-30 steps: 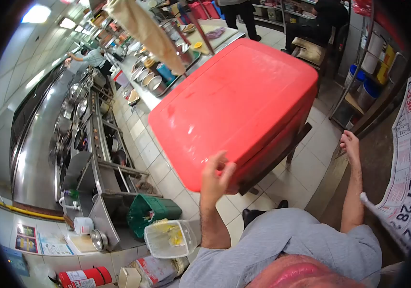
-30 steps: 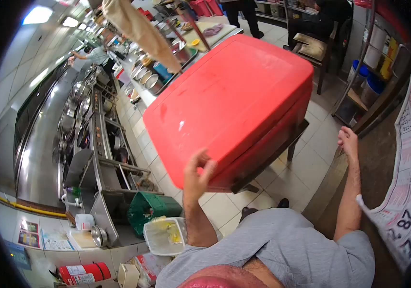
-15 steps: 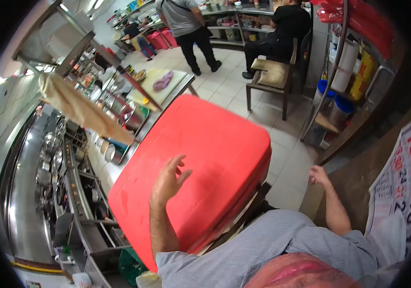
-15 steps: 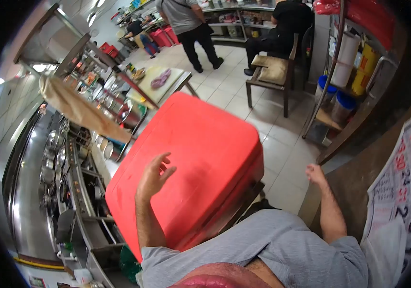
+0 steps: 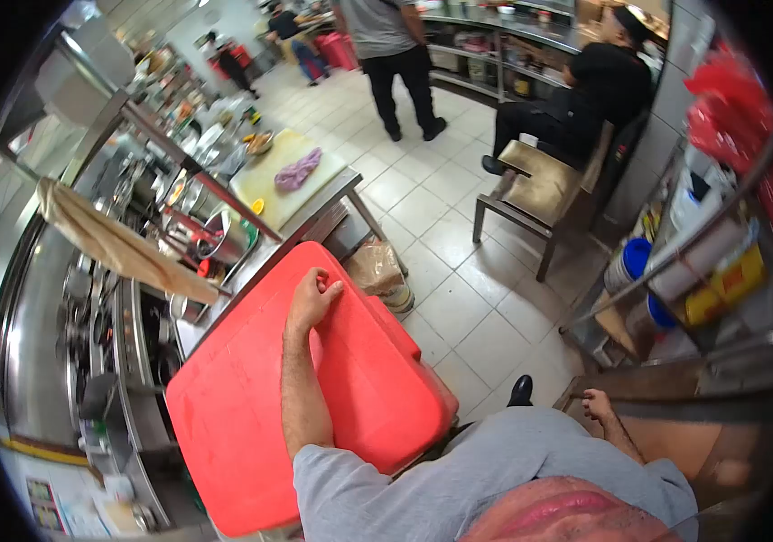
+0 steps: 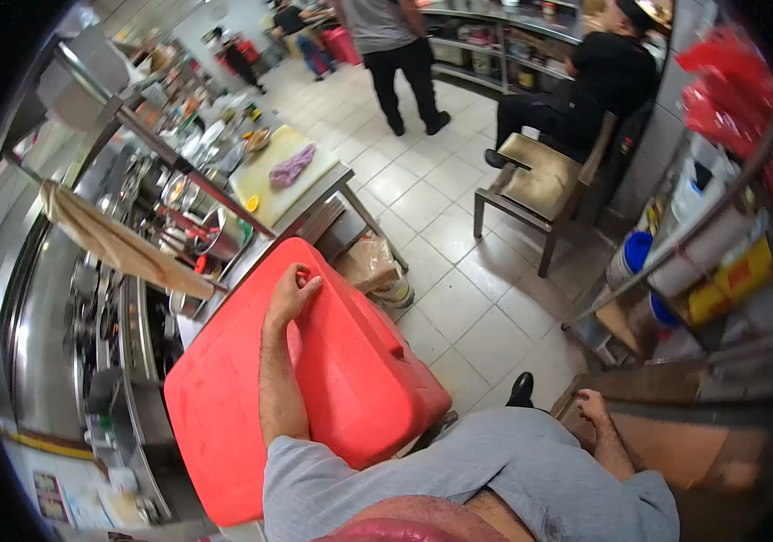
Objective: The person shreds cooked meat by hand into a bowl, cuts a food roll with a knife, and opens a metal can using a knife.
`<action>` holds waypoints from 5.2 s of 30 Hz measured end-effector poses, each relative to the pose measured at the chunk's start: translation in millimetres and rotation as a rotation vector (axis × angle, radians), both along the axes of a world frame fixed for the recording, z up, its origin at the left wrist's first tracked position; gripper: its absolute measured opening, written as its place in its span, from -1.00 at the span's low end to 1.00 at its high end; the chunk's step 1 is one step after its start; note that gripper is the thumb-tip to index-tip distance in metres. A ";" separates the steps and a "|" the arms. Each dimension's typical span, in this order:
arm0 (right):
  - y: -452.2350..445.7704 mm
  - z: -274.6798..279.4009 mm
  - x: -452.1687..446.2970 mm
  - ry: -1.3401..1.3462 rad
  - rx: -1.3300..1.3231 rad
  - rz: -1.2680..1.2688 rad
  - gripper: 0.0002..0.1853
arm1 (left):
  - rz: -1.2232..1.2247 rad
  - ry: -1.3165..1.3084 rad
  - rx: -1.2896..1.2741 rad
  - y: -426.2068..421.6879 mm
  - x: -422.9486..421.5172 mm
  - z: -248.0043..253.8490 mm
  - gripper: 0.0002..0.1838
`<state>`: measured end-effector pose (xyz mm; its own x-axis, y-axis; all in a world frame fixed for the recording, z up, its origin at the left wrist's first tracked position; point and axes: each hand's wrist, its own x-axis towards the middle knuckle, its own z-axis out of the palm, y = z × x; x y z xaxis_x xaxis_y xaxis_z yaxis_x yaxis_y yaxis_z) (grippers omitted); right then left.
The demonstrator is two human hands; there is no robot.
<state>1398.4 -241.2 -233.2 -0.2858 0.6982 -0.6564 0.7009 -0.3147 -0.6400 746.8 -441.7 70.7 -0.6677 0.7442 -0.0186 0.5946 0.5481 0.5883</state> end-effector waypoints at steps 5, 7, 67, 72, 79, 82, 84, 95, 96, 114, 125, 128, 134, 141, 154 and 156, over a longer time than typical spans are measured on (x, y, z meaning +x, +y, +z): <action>168.8 7.9 -67.5 0.215 0.133 0.223 -0.62 | 0.200 0.090 -0.042 9.2 19.1 -0.8 -0.52; 219.3 36.9 -114.9 0.252 0.265 0.316 -0.63 | 0.257 0.072 -0.066 14.2 25.0 4.2 -0.52; 354.5 281.2 -1488.9 0.990 0.285 2.030 -0.48 | 1.699 0.165 0.214 430.2 -681.0 -52.8 -0.16; 277.7 252.8 -1528.5 1.147 0.386 2.374 -0.37 | 1.855 0.086 -0.074 434.7 -718.9 -58.5 -0.31; 242.1 256.3 -1542.7 1.046 0.502 2.847 -0.30 | 2.081 0.025 -0.255 457.0 -762.1 -55.4 -0.50; 235.8 266.4 -1553.6 0.937 0.515 3.011 -0.32 | 2.238 0.088 -0.311 464.1 -781.5 -61.4 -0.52; 230.1 259.5 -1563.4 0.977 0.351 3.081 -0.34 | 2.319 -0.084 -0.249 469.6 -790.8 -49.8 -0.50; 181.6 190.8 -1580.3 1.092 -0.479 2.859 -0.68 | 2.894 0.256 0.114 467.1 -802.2 -52.2 -0.69; 180.9 197.6 -1580.7 0.964 -0.648 2.816 -0.70 | 2.962 0.289 0.222 469.5 -798.3 -48.3 -0.68; 151.6 308.2 -1539.8 0.378 -1.518 2.569 -0.61 | 2.304 1.315 1.847 478.7 -757.4 -15.8 -0.80; 162.5 335.7 -1535.1 0.232 -1.680 2.549 -0.63 | 2.062 1.546 1.925 485.0 -749.9 -16.6 -0.80; 158.6 321.1 -1546.2 0.338 -1.607 2.594 -0.69 | 2.144 1.573 1.926 482.3 -762.6 -21.1 -0.80; 142.8 235.3 -1582.1 0.999 -1.082 2.866 -0.74 | 3.180 1.185 1.333 430.4 -796.9 -75.8 -0.89; 190.9 219.3 -1600.2 1.531 -0.660 2.925 -0.65 | 2.901 1.108 0.279 475.9 -818.4 -83.3 -0.80; 205.7 200.8 -1621.6 0.322 -0.593 2.464 -0.34 | 2.952 0.842 0.878 608.1 -744.9 -166.5 -0.65; 219.5 203.7 -1614.9 0.194 -0.653 2.435 -0.45 | 2.923 0.762 1.172 625.0 -743.9 -142.6 -0.68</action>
